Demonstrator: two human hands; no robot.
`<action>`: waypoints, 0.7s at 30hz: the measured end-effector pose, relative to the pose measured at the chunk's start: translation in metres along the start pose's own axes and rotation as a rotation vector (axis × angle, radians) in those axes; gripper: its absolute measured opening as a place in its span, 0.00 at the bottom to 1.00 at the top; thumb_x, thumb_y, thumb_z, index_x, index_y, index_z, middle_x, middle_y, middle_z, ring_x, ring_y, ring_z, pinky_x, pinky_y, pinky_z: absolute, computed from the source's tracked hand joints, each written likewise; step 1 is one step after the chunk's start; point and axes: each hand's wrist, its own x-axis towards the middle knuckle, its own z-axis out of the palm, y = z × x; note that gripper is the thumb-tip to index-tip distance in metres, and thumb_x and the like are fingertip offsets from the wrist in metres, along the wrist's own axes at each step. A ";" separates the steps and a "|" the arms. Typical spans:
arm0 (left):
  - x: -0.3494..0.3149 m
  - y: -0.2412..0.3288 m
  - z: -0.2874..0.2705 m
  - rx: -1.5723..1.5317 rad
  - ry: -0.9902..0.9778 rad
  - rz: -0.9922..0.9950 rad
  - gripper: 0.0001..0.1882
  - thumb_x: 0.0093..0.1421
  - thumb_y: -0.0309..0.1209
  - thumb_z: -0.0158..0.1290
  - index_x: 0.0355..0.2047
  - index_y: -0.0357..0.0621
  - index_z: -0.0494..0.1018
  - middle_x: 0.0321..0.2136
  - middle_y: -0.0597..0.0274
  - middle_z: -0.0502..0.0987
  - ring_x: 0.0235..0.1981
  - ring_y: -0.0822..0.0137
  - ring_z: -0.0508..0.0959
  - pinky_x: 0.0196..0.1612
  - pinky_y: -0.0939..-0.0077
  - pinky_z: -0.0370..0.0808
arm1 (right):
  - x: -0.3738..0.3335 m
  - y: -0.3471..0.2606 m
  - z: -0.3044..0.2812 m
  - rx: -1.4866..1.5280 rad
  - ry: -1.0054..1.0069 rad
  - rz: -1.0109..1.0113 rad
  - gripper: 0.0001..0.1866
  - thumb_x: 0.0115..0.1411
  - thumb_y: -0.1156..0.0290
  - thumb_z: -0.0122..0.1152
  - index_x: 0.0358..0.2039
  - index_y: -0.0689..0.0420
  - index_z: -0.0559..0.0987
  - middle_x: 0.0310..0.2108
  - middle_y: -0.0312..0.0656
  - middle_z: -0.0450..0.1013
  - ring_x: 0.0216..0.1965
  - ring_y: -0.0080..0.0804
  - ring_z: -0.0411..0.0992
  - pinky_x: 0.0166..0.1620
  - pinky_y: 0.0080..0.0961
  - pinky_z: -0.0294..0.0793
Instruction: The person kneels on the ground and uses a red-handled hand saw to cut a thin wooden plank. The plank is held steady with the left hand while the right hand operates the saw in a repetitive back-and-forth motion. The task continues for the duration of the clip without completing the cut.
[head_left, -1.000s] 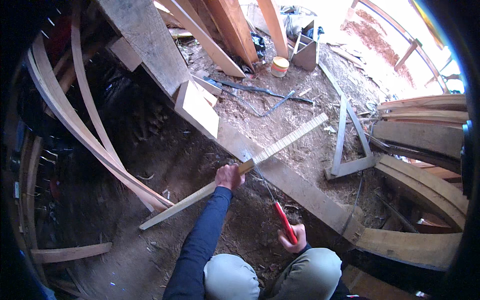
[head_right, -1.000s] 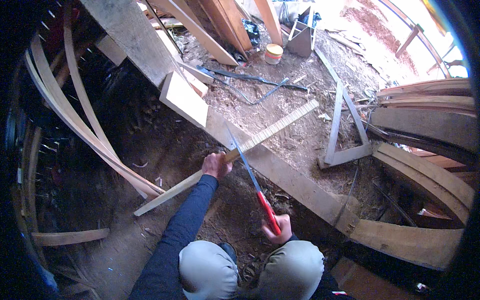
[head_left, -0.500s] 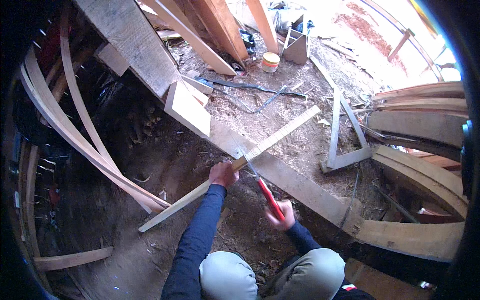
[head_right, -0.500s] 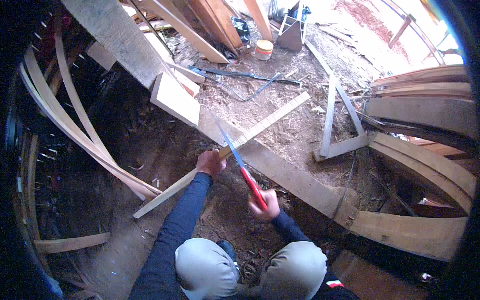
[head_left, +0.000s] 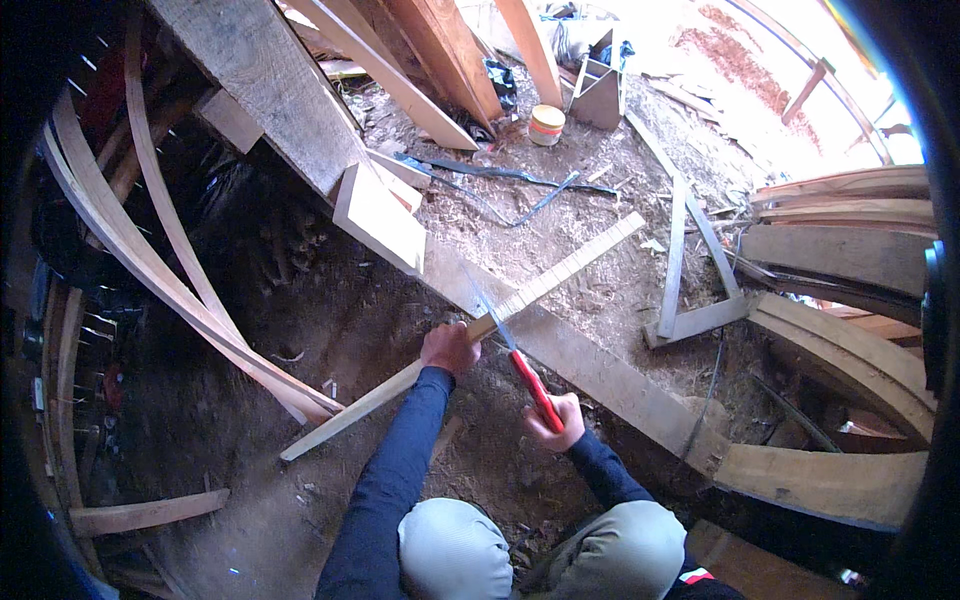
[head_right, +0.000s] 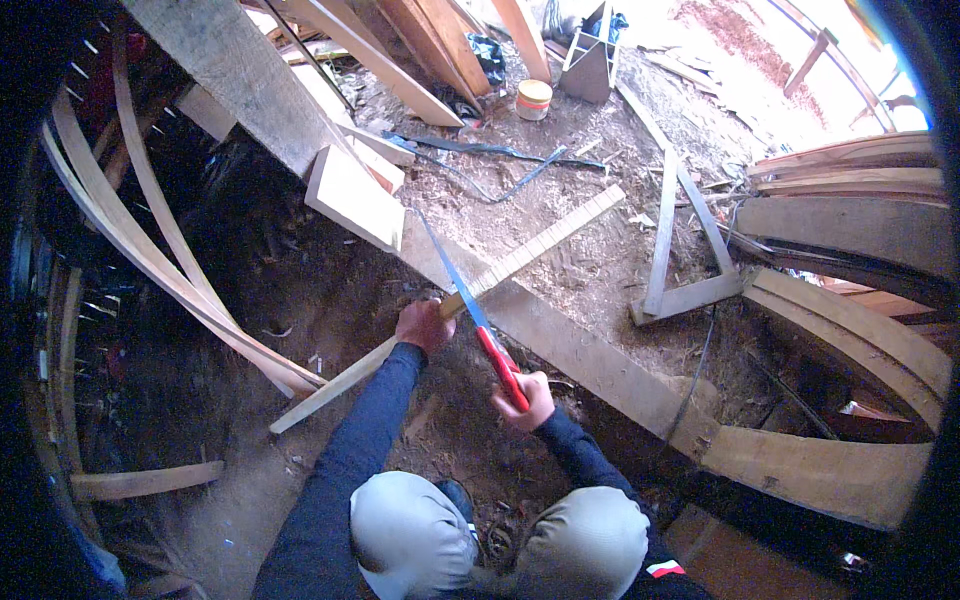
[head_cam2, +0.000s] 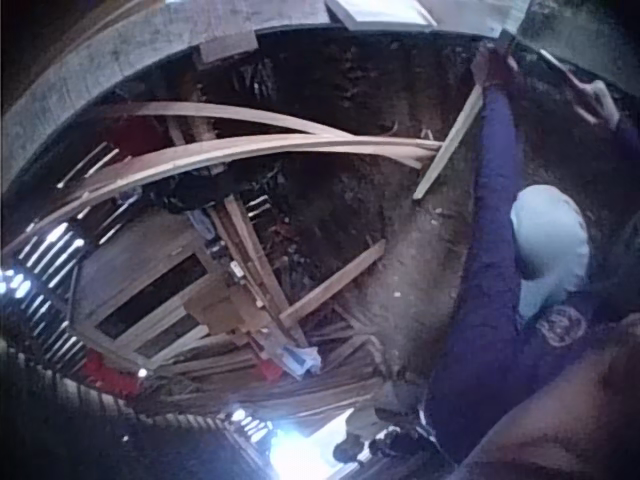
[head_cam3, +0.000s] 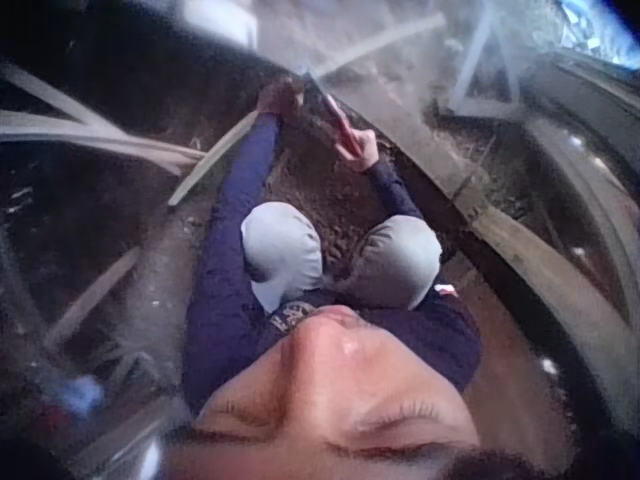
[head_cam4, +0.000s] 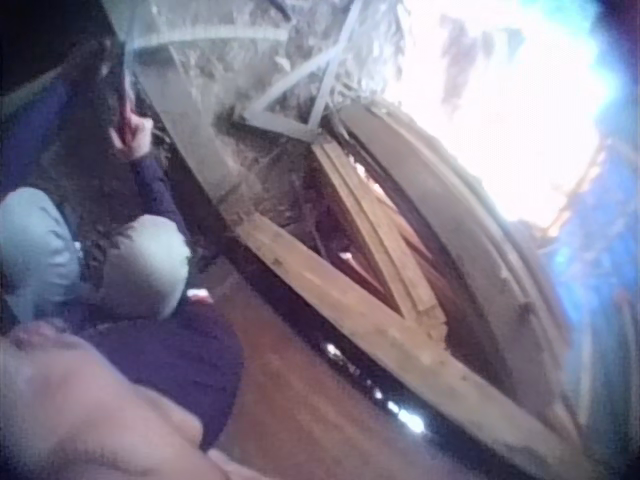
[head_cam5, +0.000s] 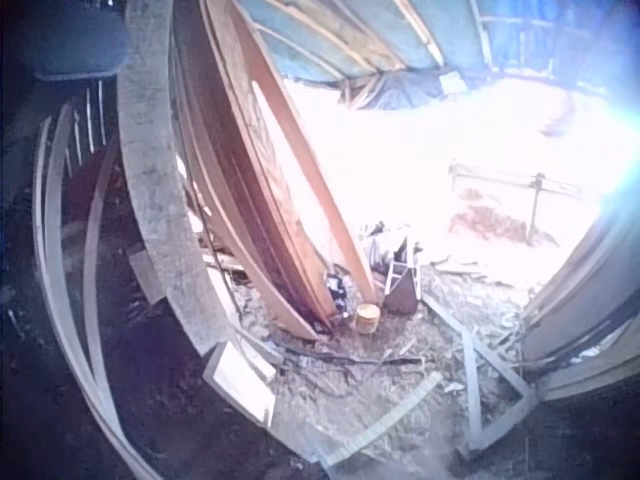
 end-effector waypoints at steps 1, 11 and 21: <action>0.000 -0.003 0.004 0.014 0.008 -0.007 0.15 0.49 0.45 0.57 0.26 0.46 0.80 0.24 0.47 0.80 0.28 0.48 0.82 0.35 0.55 0.80 | -0.019 0.002 -0.003 0.038 -0.019 0.032 0.08 0.48 0.74 0.61 0.17 0.54 0.70 0.13 0.35 0.63 0.15 0.22 0.64 0.22 0.23 0.64; -0.001 0.000 -0.001 0.043 -0.023 -0.004 0.17 0.51 0.46 0.56 0.26 0.45 0.80 0.25 0.46 0.80 0.30 0.49 0.82 0.37 0.56 0.80 | 0.001 0.011 0.002 0.108 -0.006 -0.005 0.13 0.49 0.73 0.61 0.15 0.56 0.66 0.11 0.32 0.58 0.14 0.18 0.57 0.19 0.24 0.58; 0.002 0.013 -0.006 0.012 -0.082 -0.016 0.18 0.51 0.47 0.56 0.28 0.44 0.80 0.27 0.45 0.80 0.32 0.49 0.82 0.38 0.56 0.80 | -0.010 0.013 -0.003 0.061 0.005 -0.003 0.12 0.47 0.71 0.64 0.17 0.55 0.68 0.12 0.40 0.60 0.13 0.31 0.63 0.20 0.27 0.63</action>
